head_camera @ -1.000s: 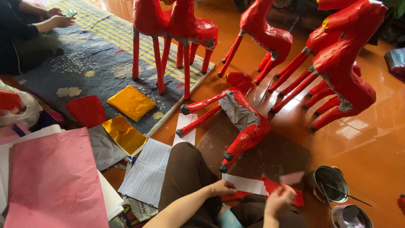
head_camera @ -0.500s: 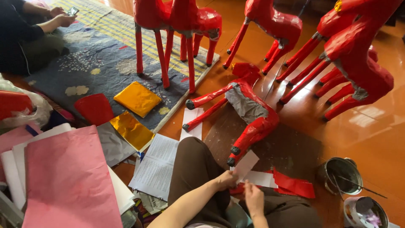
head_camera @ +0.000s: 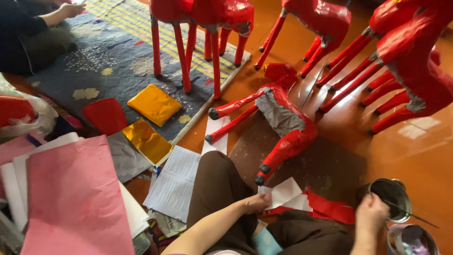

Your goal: Applying red paper strips to a horse-shaped frame using adhesive and scissors to decorate it.

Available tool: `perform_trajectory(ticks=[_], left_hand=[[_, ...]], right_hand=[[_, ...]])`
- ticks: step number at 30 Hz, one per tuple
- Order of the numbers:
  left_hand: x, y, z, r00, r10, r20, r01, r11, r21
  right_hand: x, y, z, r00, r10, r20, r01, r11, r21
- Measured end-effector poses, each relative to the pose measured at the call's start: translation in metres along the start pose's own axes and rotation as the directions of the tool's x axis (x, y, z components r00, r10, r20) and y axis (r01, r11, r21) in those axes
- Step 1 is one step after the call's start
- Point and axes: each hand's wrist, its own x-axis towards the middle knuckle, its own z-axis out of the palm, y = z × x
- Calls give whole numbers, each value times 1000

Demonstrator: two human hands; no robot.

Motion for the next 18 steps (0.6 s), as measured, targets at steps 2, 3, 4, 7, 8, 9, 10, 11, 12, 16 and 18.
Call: perform_trajectory(ticks=[2,3,4,7,8,9,10,11,12,16,18], left_hand=[[22,-14,-7,997,73,11,-72,995,-68],[12,-5,0,997,79,18,-77,994,-71],[2,6,5,998,56,-14,-55,998,38],[-6,24,12,998,13,-69,1,980,199],[-9,23,11,995,-23,-95,46,967,251],[-6,25,12,995,-24,-98,48,967,248],[-6,23,12,998,13,-55,-2,979,203],[-6,21,13,999,52,-14,-49,987,155],[-4,18,10,999,40,-15,-37,987,156],[11,-3,-1,995,88,-41,-74,959,273],[17,-11,-6,994,108,-28,-98,965,244]], right_hand=[[15,-6,-38,976,163,-143,-216,703,-677],[25,19,-37,976,156,-149,-216,700,-680],[37,42,-35,921,385,-56,-298,608,-736],[61,58,-35,768,640,14,-365,455,-812],[60,55,-33,723,690,21,-370,413,-832],[64,69,-33,723,690,24,-366,413,-834],[61,84,-33,791,608,68,-282,461,-841],[57,100,-32,847,519,115,-193,502,-843],[59,101,-34,841,528,119,-195,500,-844],[50,62,-56,830,550,96,-179,424,-888],[37,36,-67,849,525,62,-187,408,-894]])
